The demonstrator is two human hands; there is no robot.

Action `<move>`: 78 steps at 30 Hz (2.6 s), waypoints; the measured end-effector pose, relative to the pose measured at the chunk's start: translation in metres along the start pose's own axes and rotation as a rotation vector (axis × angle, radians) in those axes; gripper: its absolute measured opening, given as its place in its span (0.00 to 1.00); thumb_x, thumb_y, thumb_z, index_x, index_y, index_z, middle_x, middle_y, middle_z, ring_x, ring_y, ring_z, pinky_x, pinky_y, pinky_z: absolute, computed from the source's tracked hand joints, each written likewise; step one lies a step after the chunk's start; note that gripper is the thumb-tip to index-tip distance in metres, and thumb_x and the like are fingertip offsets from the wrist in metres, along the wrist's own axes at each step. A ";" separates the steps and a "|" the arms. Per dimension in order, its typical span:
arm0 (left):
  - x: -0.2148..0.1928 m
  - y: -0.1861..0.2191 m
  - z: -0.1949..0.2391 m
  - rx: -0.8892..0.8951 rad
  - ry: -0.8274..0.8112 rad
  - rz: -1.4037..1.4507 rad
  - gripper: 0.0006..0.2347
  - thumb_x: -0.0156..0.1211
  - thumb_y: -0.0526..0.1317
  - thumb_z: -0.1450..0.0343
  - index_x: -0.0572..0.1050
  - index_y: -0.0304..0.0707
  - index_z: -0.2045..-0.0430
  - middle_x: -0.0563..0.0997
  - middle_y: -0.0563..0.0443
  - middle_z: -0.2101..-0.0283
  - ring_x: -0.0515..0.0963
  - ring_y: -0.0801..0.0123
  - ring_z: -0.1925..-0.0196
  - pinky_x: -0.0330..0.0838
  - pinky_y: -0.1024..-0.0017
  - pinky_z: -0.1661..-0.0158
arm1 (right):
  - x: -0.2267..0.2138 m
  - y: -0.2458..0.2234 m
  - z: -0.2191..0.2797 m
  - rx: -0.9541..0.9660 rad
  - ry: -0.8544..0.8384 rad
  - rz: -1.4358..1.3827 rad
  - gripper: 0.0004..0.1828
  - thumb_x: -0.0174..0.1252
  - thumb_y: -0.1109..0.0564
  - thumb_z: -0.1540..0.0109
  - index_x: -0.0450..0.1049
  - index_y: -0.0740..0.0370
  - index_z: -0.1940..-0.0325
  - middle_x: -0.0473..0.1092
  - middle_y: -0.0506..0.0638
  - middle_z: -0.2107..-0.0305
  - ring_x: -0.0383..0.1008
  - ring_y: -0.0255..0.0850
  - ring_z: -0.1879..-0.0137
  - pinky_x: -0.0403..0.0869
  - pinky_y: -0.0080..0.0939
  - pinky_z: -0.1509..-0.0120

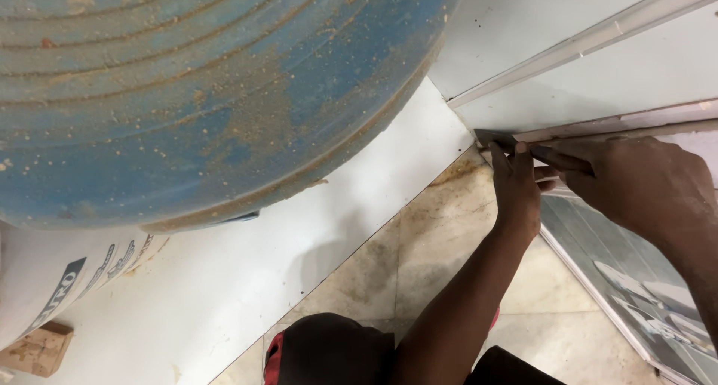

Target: The person scrapes debris from the floor near a wall using a chisel and then uses a small red tool to clean the same area. The person is sitting on the floor during the task.

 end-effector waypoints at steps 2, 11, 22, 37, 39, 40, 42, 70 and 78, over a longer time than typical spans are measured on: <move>-0.002 0.001 0.002 0.016 -0.008 0.012 0.31 0.48 0.51 0.20 0.42 0.44 0.23 0.76 0.51 0.54 0.78 0.72 0.65 0.74 0.73 0.67 | 0.000 -0.004 0.002 -0.005 0.000 -0.003 0.21 0.54 0.34 0.34 0.77 0.33 0.39 0.82 0.46 0.63 0.84 0.46 0.59 0.82 0.48 0.52; 0.000 0.001 0.005 0.015 0.002 -0.029 0.33 0.48 0.51 0.20 0.42 0.43 0.23 0.76 0.53 0.55 0.79 0.73 0.65 0.75 0.73 0.67 | -0.005 -0.005 0.013 0.013 -0.038 -0.016 0.23 0.47 0.30 0.33 0.70 0.20 0.33 0.82 0.45 0.64 0.84 0.45 0.61 0.82 0.47 0.52; 0.000 0.001 0.005 0.058 -0.029 -0.026 0.34 0.49 0.51 0.20 0.39 0.42 0.22 0.76 0.51 0.58 0.79 0.72 0.67 0.74 0.74 0.68 | 0.001 -0.003 0.014 -0.002 0.034 -0.073 0.23 0.46 0.28 0.33 0.68 0.14 0.33 0.81 0.42 0.63 0.83 0.44 0.60 0.82 0.47 0.56; 0.001 0.003 0.014 0.095 -0.029 -0.060 0.32 0.47 0.50 0.22 0.42 0.43 0.25 0.78 0.51 0.50 0.79 0.73 0.67 0.74 0.73 0.69 | 0.007 0.007 0.022 -0.068 0.167 -0.229 0.22 0.55 0.35 0.36 0.74 0.24 0.37 0.79 0.44 0.57 0.82 0.49 0.55 0.80 0.52 0.53; -0.009 -0.004 0.017 0.117 0.054 -0.082 0.27 0.49 0.50 0.22 0.50 0.40 0.30 0.77 0.49 0.54 0.79 0.71 0.69 0.72 0.74 0.70 | 0.032 0.021 0.027 -0.066 0.139 -0.309 0.25 0.58 0.37 0.38 0.74 0.33 0.36 0.80 0.47 0.59 0.81 0.48 0.56 0.79 0.51 0.54; -0.021 -0.007 0.021 0.127 0.105 -0.096 0.25 0.50 0.50 0.22 0.55 0.38 0.33 0.76 0.48 0.56 0.79 0.70 0.70 0.71 0.75 0.71 | 0.052 0.026 0.031 -0.071 0.118 -0.352 0.26 0.59 0.38 0.38 0.75 0.37 0.36 0.80 0.48 0.60 0.81 0.48 0.57 0.78 0.50 0.54; -0.044 -0.010 0.027 0.178 0.154 -0.137 0.19 0.52 0.47 0.23 0.59 0.34 0.44 0.78 0.45 0.59 0.79 0.68 0.73 0.71 0.74 0.74 | 0.116 0.050 0.033 0.081 -0.104 -0.651 0.26 0.60 0.42 0.35 0.74 0.49 0.34 0.79 0.54 0.63 0.82 0.49 0.63 0.78 0.49 0.56; -0.051 0.089 0.021 0.752 -0.401 -2.230 0.36 0.67 0.44 0.33 0.58 0.36 0.30 0.57 0.43 0.25 0.50 0.48 0.22 0.43 0.40 0.29 | 0.214 -0.239 0.030 0.011 -0.338 -2.470 0.16 0.48 0.50 0.30 0.53 0.63 0.53 0.60 0.47 0.80 0.54 0.30 0.79 0.58 0.34 0.77; -0.057 0.086 0.016 0.729 -0.423 -2.246 0.35 0.66 0.46 0.31 0.56 0.36 0.30 0.55 0.44 0.25 0.49 0.51 0.21 0.40 0.40 0.28 | 0.214 -0.241 0.028 0.041 -0.357 -2.389 0.14 0.45 0.50 0.29 0.55 0.64 0.54 0.63 0.47 0.80 0.57 0.29 0.80 0.60 0.34 0.77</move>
Point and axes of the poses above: each hand's wrist, its own z-axis away from the middle knuckle, its own x-axis out of the palm, y = z × x, the point moved 10 cm from there along -z, towards the middle knuckle
